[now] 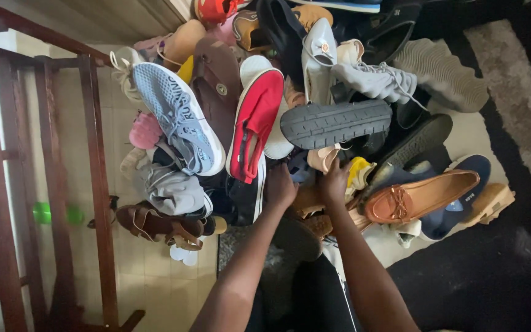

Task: Organizing a large pile of shoes on the floor and placing selected ones onto a wooden shoe rack.

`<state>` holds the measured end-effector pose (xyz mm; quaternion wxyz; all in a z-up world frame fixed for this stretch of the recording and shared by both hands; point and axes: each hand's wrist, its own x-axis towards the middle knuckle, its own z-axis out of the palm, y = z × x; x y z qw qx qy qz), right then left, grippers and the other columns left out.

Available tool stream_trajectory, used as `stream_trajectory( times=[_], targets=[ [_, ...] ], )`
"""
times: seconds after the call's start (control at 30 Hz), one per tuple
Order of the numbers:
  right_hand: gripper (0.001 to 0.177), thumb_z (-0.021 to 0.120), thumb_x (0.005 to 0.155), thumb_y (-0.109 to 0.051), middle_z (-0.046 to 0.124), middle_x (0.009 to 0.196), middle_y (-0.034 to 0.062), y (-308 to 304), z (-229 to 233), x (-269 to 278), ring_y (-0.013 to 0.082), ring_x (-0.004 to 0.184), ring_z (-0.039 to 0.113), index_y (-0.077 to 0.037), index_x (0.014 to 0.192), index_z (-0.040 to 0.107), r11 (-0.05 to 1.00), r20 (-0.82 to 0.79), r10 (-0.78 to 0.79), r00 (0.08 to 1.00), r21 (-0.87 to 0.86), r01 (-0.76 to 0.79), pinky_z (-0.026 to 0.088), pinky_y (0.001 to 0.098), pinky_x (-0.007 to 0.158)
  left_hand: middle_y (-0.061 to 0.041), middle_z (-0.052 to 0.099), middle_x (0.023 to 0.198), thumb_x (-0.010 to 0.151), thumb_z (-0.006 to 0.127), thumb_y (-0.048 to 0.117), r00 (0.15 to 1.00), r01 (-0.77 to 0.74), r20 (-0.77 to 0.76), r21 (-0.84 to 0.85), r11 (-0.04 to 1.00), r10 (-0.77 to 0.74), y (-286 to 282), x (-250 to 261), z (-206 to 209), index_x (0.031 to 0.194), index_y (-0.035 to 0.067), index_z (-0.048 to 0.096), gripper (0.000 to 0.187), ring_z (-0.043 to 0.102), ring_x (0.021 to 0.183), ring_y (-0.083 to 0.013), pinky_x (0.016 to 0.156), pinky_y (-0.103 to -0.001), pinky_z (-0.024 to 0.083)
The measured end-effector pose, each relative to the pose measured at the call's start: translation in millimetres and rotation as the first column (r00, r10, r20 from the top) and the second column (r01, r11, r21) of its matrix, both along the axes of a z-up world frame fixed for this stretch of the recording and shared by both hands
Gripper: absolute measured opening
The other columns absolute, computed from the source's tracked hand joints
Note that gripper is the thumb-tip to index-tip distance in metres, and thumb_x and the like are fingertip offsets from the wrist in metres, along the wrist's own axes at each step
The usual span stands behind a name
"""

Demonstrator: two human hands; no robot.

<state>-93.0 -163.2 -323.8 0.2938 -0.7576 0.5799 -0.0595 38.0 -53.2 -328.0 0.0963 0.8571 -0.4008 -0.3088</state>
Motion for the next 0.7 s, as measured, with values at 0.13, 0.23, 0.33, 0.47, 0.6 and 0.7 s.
stream_trajectory(
  times=[0.13,0.23,0.33,0.47,0.6,0.7],
  targets=[
    [0.047,0.067,0.087,-0.011,0.062,0.126,0.0207,8,-27,-25,0.0452,0.118,0.057,-0.004,0.132,0.054,0.933,-0.142,0.331,0.933,-0.103,-0.346,0.047,0.0533,0.102,-0.027,0.057,0.13,0.085,0.08,0.032,0.998,0.016,-0.063,0.093,0.996,-0.01,5,5,-51,0.153,-0.008,0.032,0.092,0.058,0.119,-0.0432,0.107,-0.055,0.042],
    [0.04,0.069,0.089,-0.015,0.063,0.121,0.0191,1,-64,-30,0.0415,0.109,0.064,-0.002,0.124,0.056,0.892,-0.134,0.36,0.923,-0.24,-0.382,0.052,0.053,0.098,-0.027,0.059,0.132,0.083,0.08,0.031,0.995,0.001,-0.102,0.11,0.994,0.01,40,-2,-80,0.126,-0.001,0.057,0.059,0.063,0.111,-0.0443,0.091,-0.054,0.052],
    [0.065,0.073,0.086,-0.022,0.063,0.105,0.0284,-7,-51,-18,0.0474,0.085,0.065,0.016,0.132,0.046,0.987,-0.13,0.16,0.979,0.017,-0.159,0.052,0.0567,0.071,-0.024,0.072,0.116,0.106,0.063,0.018,0.99,-0.075,-0.127,-0.038,0.996,0.069,56,-28,-162,0.117,0.004,0.069,0.019,0.068,0.11,-0.0444,0.094,-0.054,0.055],
    [0.041,0.071,0.091,-0.013,0.068,0.096,0.0137,30,-135,-70,0.0335,0.086,0.061,0.004,0.126,0.058,0.924,0.535,-0.326,0.78,0.353,0.144,0.05,0.0465,0.071,-0.025,0.07,0.107,0.078,0.08,0.021,0.942,-0.226,-0.285,-0.139,0.964,0.179,43,-25,-93,0.111,0.002,0.071,0.039,0.066,0.103,-0.044,0.087,-0.051,0.053],
    [0.028,0.062,0.115,-0.023,0.061,0.087,-0.0008,19,-72,-78,0.01,0.078,0.052,-0.001,0.099,0.067,0.816,0.595,-0.532,0.603,0.552,0.175,0.043,0.0269,0.07,-0.023,0.07,0.103,0.074,0.08,0.016,0.958,-0.186,-0.273,-0.365,0.912,0.086,27,-34,-40,0.103,0.0,0.073,0.034,0.066,0.099,-0.0419,0.083,-0.05,0.054],
    [0.023,0.058,0.108,-0.027,0.063,0.083,-0.0014,15,22,-96,0.0101,0.07,0.053,-0.008,0.101,0.069,0.725,0.531,-0.669,0.521,0.62,0.299,0.042,0.0249,0.061,-0.017,0.07,0.101,0.079,0.077,0.014,0.894,-0.052,-0.444,-0.224,0.973,-0.055,-4,-54,22,0.09,0.001,0.07,0.018,0.07,0.093,-0.0312,0.079,-0.045,0.057]
  ],
)
